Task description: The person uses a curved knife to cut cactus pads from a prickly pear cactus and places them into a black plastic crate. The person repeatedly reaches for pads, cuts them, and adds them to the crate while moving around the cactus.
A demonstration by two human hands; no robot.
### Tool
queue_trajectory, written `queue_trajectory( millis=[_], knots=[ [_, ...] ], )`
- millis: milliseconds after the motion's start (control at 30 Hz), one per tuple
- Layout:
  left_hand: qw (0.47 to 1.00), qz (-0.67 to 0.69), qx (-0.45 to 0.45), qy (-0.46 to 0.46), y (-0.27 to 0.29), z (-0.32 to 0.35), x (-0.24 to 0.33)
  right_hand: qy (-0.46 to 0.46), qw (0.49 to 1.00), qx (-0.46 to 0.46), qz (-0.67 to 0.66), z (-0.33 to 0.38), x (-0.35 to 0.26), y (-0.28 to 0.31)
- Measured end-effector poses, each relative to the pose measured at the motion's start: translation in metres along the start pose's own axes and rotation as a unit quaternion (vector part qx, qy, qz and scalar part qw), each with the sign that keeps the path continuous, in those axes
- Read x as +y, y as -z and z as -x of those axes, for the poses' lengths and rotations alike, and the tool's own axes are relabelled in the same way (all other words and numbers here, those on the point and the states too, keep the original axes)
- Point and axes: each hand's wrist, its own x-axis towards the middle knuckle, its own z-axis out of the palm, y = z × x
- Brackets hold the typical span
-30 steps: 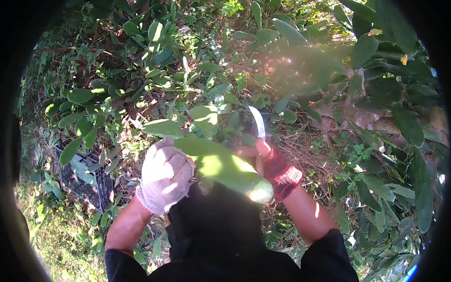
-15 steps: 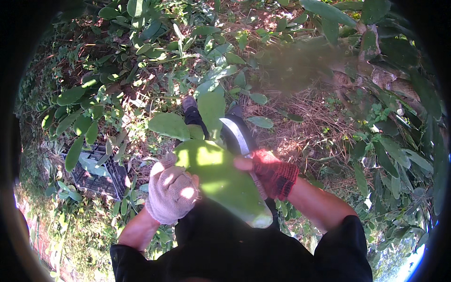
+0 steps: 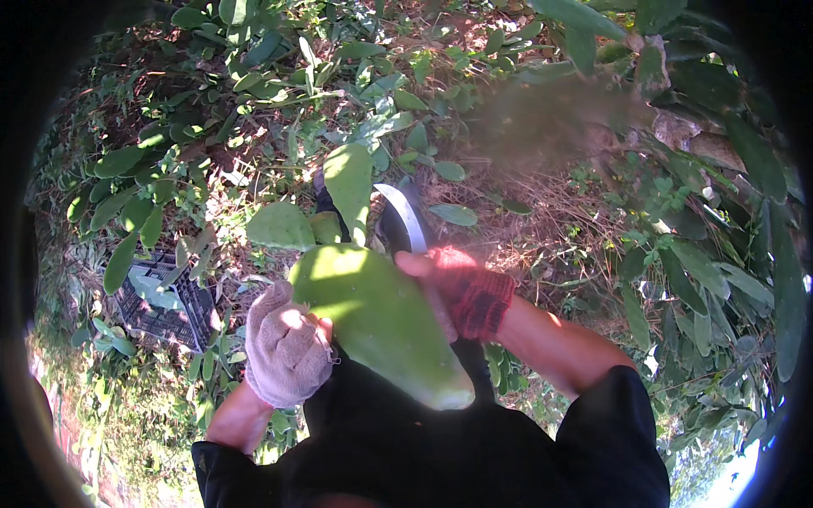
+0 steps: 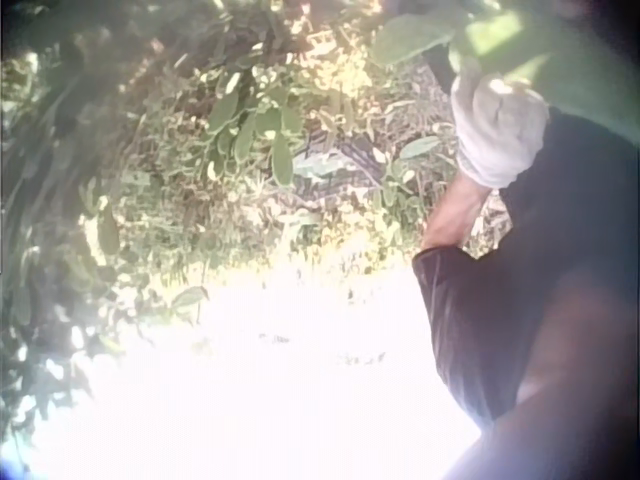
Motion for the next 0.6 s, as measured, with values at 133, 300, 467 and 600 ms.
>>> queue_trajectory(
  millis=[133,300,467,600],
  knots=[
    [1.0,0.012,-0.003,-0.003,-0.001,0.001,0.004,-0.009,0.995,0.096,-0.023,-0.005,0.008,0.001],
    [1.0,-0.012,0.007,0.025,-0.008,0.011,0.007,0.009,0.993,0.118,0.029,-0.01,0.009,-0.003],
    [0.998,-0.003,0.027,0.052,-0.013,0.023,0.007,0.042,0.982,0.165,0.085,-0.011,-0.001,-0.016],
    [0.995,-0.058,0.063,0.058,-0.014,0.02,0.006,0.118,0.968,0.154,0.161,-0.011,-0.011,-0.028]
  ],
)
